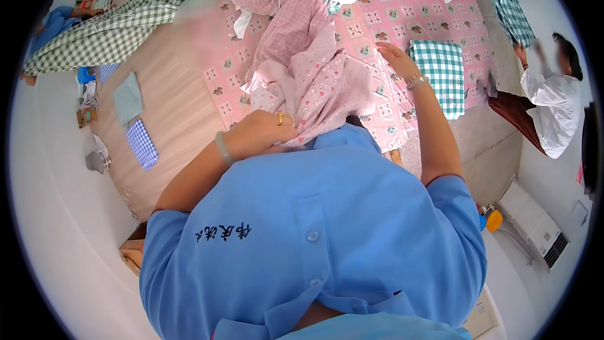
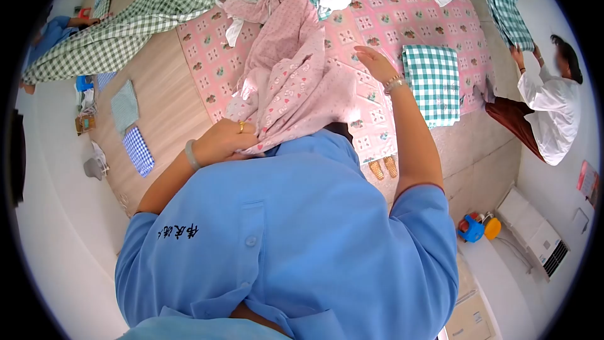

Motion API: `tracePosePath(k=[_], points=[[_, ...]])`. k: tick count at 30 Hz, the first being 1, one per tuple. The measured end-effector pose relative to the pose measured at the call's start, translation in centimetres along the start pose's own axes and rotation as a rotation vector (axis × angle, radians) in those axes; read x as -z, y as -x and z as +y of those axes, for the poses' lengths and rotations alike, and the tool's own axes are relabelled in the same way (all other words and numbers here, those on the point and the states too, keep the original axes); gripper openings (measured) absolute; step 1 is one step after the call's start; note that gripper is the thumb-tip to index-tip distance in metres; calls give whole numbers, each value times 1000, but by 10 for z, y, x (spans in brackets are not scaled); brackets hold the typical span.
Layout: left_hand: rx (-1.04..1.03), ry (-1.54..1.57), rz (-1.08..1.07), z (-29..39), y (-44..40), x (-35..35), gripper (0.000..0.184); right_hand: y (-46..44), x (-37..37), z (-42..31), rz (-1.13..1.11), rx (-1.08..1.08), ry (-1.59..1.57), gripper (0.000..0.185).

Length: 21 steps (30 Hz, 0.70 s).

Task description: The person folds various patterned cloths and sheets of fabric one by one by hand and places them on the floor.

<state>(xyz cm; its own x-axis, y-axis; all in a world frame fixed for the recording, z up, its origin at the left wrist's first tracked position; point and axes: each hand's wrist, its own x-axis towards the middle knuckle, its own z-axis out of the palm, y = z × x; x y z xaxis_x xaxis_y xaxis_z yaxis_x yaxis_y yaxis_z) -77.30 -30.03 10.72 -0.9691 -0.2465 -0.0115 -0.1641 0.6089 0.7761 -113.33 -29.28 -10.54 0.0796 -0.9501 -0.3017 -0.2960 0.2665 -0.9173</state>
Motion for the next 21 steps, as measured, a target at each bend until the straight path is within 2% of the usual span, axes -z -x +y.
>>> tracePosePath(k=[2, 4, 5, 7, 9, 11, 12, 13, 15, 16, 17, 18, 19, 20, 21], points=[[40, 6, -85, 5, 1, 13, 22, -17, 1, 53, -40, -233, 160, 42], [55, -48, -62, 11, 0, 27, 23, -32, -16, 122, -74, -177, 264, 44], [66, -104, -30, 16, 3, 34, 24, -37, -22, 140, -108, -116, 378, 46], [82, -64, -12, 26, 14, 45, 26, -36, -39, 133, -250, -338, 295, 43], [102, -28, 9, 38, 22, 60, 27, -43, -60, 146, -220, -316, 269, 46], [-14, 144, 39, 55, 28, 79, 33, -56, -79, 159, -344, -62, 514, 55], [8, 114, 234, 66, 31, 83, 36, -55, -79, 112, -345, -321, 244, 71], [29, 80, 429, 77, 36, 84, 41, -56, -81, 87, -354, -315, 232, 71], [334, -7, 894, 85, 73, 87, 48, -56, -91, 62, -487, -932, -470, 87], [384, 118, 1091, 85, 70, 89, 49, -52, -100, 60, -495, -929, -472, 87], [429, 248, 1290, 84, 67, 94, 51, -45, -108, 57, -443, -916, -606, 91], [434, 244, 1297, 85, 61, 99, 51, -35, -116, 53, -388, -902, -737, 94], [387, 437, 1392, 85, 49, 103, 50, -23, -123, 49, -395, -903, -729, 94], [333, 633, 1481, 83, 43, 107, 50, -9, -128, 45, -471, -897, -807, 89], [337, 635, 1492, 78, 44, 110, 50, 3, -134, 42, -546, -894, -886, 83]])
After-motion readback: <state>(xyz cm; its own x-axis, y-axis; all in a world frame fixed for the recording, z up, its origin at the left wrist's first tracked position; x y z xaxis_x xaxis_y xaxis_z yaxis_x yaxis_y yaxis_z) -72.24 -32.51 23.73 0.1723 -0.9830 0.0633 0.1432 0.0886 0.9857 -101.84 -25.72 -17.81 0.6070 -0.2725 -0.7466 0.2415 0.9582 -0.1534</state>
